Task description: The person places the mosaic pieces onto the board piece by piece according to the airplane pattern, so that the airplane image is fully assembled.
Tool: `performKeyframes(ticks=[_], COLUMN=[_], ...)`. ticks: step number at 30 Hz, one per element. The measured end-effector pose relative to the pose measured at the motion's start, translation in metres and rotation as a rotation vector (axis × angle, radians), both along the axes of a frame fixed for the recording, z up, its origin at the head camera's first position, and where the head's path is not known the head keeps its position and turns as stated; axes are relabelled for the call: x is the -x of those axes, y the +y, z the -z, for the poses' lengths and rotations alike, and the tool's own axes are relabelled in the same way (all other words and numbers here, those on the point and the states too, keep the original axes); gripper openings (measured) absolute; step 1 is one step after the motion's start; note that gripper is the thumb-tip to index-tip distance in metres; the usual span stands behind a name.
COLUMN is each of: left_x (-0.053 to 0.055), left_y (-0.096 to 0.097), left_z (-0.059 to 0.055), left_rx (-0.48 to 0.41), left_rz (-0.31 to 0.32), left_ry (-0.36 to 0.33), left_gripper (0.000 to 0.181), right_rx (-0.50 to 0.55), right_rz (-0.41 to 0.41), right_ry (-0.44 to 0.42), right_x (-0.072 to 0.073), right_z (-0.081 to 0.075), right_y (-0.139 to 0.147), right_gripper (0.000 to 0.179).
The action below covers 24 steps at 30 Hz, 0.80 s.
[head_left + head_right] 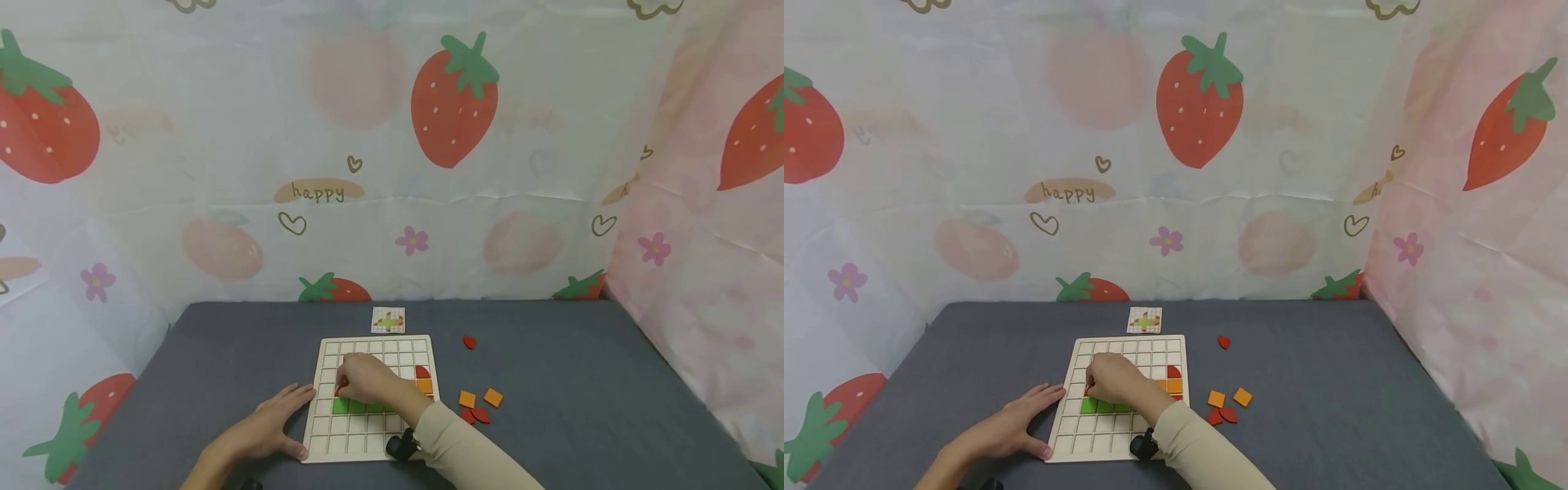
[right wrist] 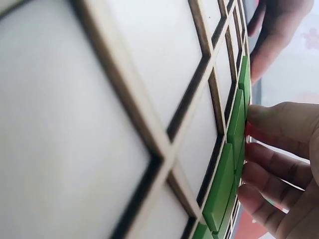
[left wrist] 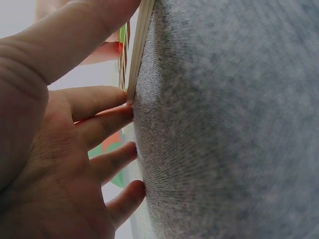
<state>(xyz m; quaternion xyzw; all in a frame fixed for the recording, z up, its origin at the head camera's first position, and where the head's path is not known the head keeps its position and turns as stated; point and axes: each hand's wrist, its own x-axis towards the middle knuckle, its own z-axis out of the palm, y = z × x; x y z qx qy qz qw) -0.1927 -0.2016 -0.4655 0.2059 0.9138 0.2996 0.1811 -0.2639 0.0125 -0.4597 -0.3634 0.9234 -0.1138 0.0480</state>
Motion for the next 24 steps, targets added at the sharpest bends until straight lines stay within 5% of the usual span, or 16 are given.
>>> performKeyframes(ticks=[24], left_x=[0.0006], left_y=[0.0010], left_z=[0.0018], left_rx=[0.009], left_rz=[-0.013], left_ry=[0.011], left_gripper=[0.099], right_rx=[-0.030], right_rz=[-0.013], right_ry=[0.016], right_x=[-0.0003], right_z=[-0.0010], right_y=[0.0025], right_gripper=[0.007])
